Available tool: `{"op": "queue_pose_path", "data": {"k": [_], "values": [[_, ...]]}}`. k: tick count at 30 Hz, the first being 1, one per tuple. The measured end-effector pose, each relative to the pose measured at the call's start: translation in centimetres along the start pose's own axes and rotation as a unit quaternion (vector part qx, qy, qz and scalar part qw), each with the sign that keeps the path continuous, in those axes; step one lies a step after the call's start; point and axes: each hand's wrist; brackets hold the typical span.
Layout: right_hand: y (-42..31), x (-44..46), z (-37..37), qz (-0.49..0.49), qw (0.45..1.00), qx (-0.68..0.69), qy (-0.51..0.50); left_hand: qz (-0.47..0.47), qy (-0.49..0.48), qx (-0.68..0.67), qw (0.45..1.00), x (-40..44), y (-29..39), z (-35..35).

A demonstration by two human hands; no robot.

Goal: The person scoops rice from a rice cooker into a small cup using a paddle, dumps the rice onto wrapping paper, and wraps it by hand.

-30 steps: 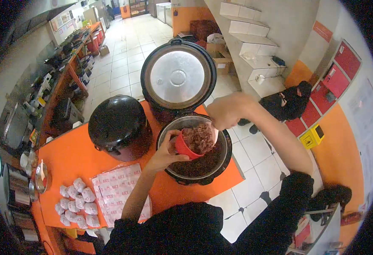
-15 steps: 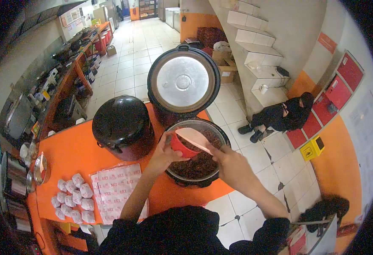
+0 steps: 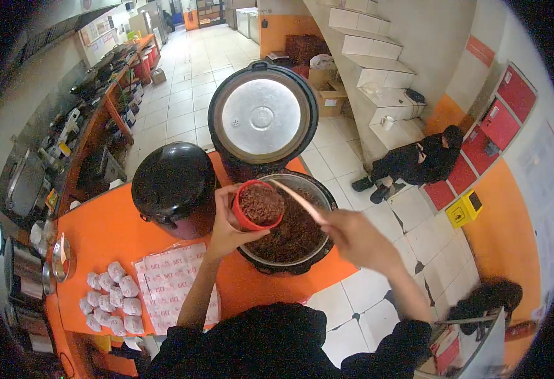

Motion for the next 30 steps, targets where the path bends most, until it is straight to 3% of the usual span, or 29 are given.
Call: {"op": "queue_pose_path", "data": {"k": [2,7,10,13,16,19,22,25,28,29,30], "values": [[0.6,0.1,3.2,-0.029,0.997,-0.067,0.013,0.016,0.02,0.037,0.999,0.1,-0.3,0.3],[-1.4,1.0,6.1,-0.03,0.998,-0.043,-0.042,0.055,0.048,0.157,0.985,0.0,-1.4,-0.6],[-0.7,2.0,4.5,-0.099,0.992,-0.008,-0.079,0.076,0.079,0.142,0.984,-1.0,-2.4,-2.2],[1.3,3.3,1.2,-0.067,0.984,0.113,-0.118,0.07,0.088,0.19,0.975,-2.0,-1.8,-3.7],[2.2,5.0,-1.2,0.114,0.974,-0.002,-0.195,0.026,0.143,0.206,0.968,-3.6,-2.0,-5.2],[7.6,5.3,2.9,-0.012,0.941,-0.265,-0.208,-0.012,0.2,0.216,0.956,-5.9,-2.8,-6.4],[10.5,7.0,7.1,0.03,0.952,-0.187,-0.24,-0.043,0.221,0.223,0.948,-8.7,-3.5,-7.1],[9.3,8.6,8.7,0.188,0.939,0.013,-0.289,-0.062,0.233,0.226,0.944,-10.6,-3.2,-6.7],[10.5,8.8,11.1,0.085,0.973,-0.011,-0.212,-0.089,0.24,0.211,0.943,-11.8,-2.9,-6.5],[9.5,9.6,10.4,0.154,0.945,-0.067,-0.28,-0.099,0.243,0.202,0.944,-11.9,-2.8,-6.4],[9.4,9.5,10.4,0.129,0.957,-0.068,-0.252,-0.109,0.245,0.192,0.944,-12.1,-2.4,-6.3]]}}
Point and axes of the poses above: each hand's wrist, its own x-axis towards the middle knuckle, its own z-axis out of the palm, y = z × x, and after that the axes turned 2 degrees about -x, right-handed
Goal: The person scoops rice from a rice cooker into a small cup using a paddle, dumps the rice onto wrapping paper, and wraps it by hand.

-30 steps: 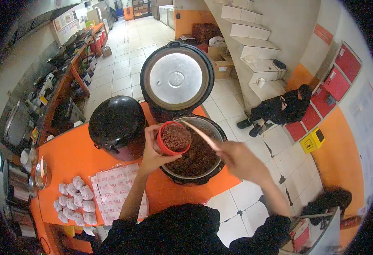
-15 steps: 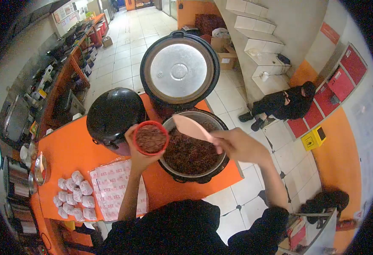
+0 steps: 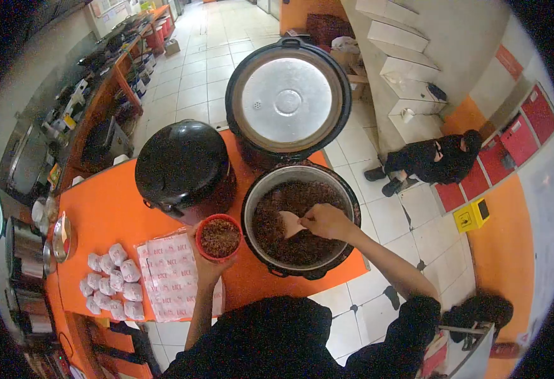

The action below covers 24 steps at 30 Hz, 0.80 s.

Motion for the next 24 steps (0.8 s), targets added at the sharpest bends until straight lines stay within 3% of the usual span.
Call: {"op": "queue_pose_path", "data": {"k": [2,8,11,15,18,19,20,22,24], "values": [[0.2,-0.5,0.3,-0.043,0.997,-0.003,0.065,-0.008,-0.004,-0.005,1.0,-0.2,0.7,0.0],[0.1,0.0,-0.4,-0.096,0.989,0.041,0.104,0.004,-0.025,0.005,1.0,-0.2,0.6,-0.1],[1.6,0.3,-0.2,-0.079,0.98,0.169,0.072,-0.004,-0.041,-0.011,0.999,0.1,1.0,-0.1],[0.7,-3.0,-2.8,0.026,0.955,0.285,0.072,0.0,-0.075,-0.01,0.997,1.9,4.5,1.0],[-0.4,-5.6,-3.4,0.006,0.94,0.313,0.134,0.013,-0.128,0.044,0.991,4.1,5.9,2.5],[0.0,-5.8,-2.4,-0.055,0.934,0.294,0.196,0.021,-0.151,0.075,0.985,4.8,6.2,3.1],[-0.4,-6.5,-1.8,-0.117,0.936,0.194,0.271,0.018,-0.154,0.054,0.986,5.3,6.7,4.0],[-2.0,-7.6,-0.2,-0.228,0.886,-0.014,0.404,0.01,-0.164,0.012,0.986,6.0,7.6,6.0],[-4.7,-9.5,0.7,-0.126,0.928,-0.015,0.35,0.031,-0.172,0.056,0.983,6.3,7.2,7.1]]}}
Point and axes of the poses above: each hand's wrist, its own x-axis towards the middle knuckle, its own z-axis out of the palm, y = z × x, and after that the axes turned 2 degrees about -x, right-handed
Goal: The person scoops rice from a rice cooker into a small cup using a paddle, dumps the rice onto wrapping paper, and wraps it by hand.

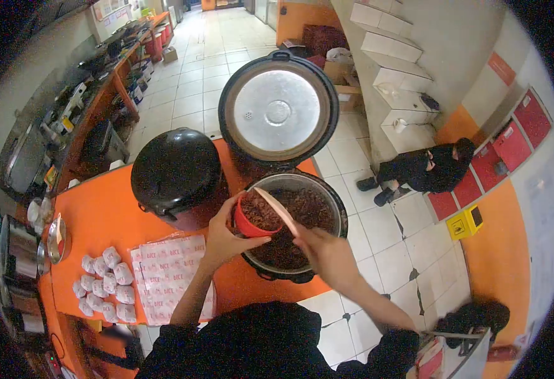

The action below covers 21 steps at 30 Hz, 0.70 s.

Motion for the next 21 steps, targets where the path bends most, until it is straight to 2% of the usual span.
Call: {"op": "queue_pose_path", "data": {"k": [7,11,13,15,17,19,21], "values": [[-1.2,-2.2,-0.7,-0.036,0.997,-0.016,-0.063,0.057,-0.025,0.047,0.997,0.7,0.7,1.9],[0.7,-1.8,-3.4,-0.077,0.992,0.007,-0.102,0.06,-0.032,-0.044,0.997,0.2,0.1,2.4],[1.0,-1.7,-4.6,-0.035,0.995,0.062,-0.072,0.064,-0.051,-0.055,0.995,0.1,0.0,2.4],[0.4,-1.9,-5.0,0.019,0.992,0.12,-0.027,0.085,-0.023,-0.029,0.996,0.1,0.0,2.6],[0.2,-2.6,-3.4,-0.009,0.997,0.063,-0.041,0.12,0.017,0.01,0.993,0.1,0.0,2.9],[-0.8,-3.0,-1.1,-0.031,0.999,0.017,-0.023,0.116,0.03,0.035,0.992,0.3,0.7,3.1],[-0.5,-3.3,-1.3,-0.039,0.998,-0.009,-0.055,0.114,0.038,0.051,0.991,0.2,0.8,3.2]]}}
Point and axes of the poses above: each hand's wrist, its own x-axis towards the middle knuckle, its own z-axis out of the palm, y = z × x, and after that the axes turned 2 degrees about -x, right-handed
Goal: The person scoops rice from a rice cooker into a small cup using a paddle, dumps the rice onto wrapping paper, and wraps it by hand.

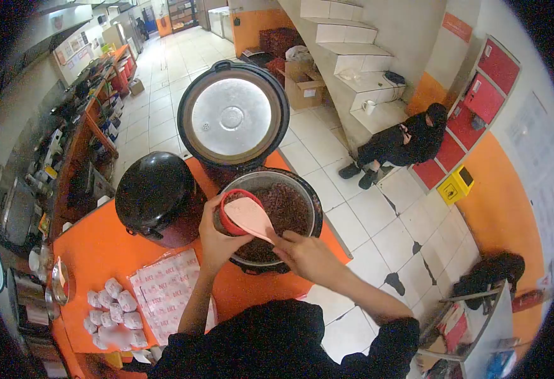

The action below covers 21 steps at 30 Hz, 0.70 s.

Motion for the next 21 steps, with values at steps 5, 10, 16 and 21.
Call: {"op": "queue_pose_path", "data": {"k": [5,10,16,21], "values": [[-1.0,-0.9,-2.1,0.001,1.0,-0.017,-0.023,-0.019,0.019,-0.018,0.999,0.3,0.5,0.1],[-1.3,-1.9,-3.9,0.019,0.997,-0.049,-0.053,-0.012,0.032,-0.048,0.998,0.0,-0.2,0.7],[0.3,-1.1,-4.9,0.03,0.994,0.072,0.07,0.036,0.049,-0.001,0.998,-0.1,0.8,1.3],[0.6,-0.8,1.6,0.043,0.995,0.056,0.063,0.046,0.027,0.026,0.998,-0.8,1.4,2.0]]}}
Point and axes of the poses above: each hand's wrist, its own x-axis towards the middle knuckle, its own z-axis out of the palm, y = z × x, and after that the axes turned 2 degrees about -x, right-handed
